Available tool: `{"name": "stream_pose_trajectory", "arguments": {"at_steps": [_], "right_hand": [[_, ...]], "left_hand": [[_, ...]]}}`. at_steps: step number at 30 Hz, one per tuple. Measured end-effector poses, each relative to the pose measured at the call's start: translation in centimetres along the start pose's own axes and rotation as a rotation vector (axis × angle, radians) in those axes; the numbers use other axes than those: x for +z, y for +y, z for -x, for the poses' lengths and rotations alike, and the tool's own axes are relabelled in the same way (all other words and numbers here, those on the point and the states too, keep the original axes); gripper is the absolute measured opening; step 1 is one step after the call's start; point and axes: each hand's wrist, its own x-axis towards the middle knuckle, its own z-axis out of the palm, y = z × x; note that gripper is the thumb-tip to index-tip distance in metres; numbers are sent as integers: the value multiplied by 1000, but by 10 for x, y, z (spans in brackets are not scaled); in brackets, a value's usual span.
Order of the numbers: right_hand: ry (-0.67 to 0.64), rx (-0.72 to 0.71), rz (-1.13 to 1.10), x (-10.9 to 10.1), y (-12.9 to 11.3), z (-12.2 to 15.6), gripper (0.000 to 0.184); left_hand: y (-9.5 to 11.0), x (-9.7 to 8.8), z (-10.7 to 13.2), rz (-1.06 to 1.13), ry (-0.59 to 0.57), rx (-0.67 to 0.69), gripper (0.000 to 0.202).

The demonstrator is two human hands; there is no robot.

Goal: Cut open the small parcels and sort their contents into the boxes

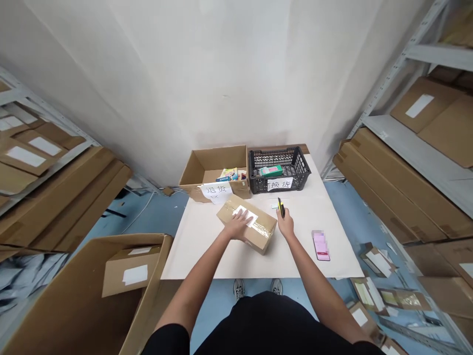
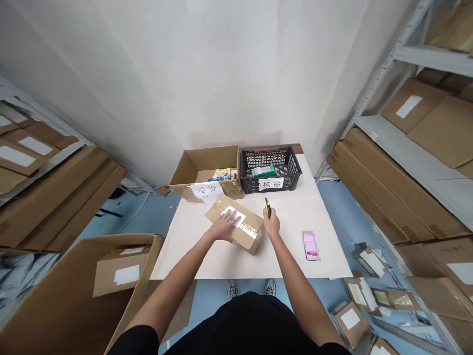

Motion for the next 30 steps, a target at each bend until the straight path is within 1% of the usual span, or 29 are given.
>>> {"name": "stream_pose_trajectory", "arguments": {"at_steps": [1, 3, 6, 8, 10, 12, 16, 19, 24, 28, 30], "right_hand": [[-34, 37, -34, -2, 12, 11, 46], [-102, 111, -113, -6, 37, 30, 46], [-170, 179, -199, -12, 66, 46, 47], [-203, 208, -211, -18, 76, 48, 48], [-232, 223, -202, -25, 78, 43, 50], [-252, 212, -176, -30, 74, 34, 50], [-307, 176, -100, -32, 64, 13, 46], [-367, 167, -113, -30, 64, 6, 45], [-436, 198, -172, -29, 74, 18, 47], [-486, 177, -184, -35, 86, 34, 49], [-500, 185, -180, -37, 91, 41, 50]], "left_hand": [[-4, 5, -4, 11, 7, 7, 124], [-1, 20, -12, 41, 57, -37, 119], [22, 41, -22, 46, 154, -186, 112], [41, 50, -25, 29, 189, -281, 110], [56, 54, -24, 13, 195, -328, 110], [64, 55, -21, 4, 183, -343, 111], [68, 52, -17, 1, 162, -362, 113], [68, 52, -17, -6, 161, -373, 113], [67, 51, -23, 0, 148, -375, 114], [62, 50, -23, -3, 148, -379, 113], [64, 49, -22, -6, 154, -379, 113]]}}
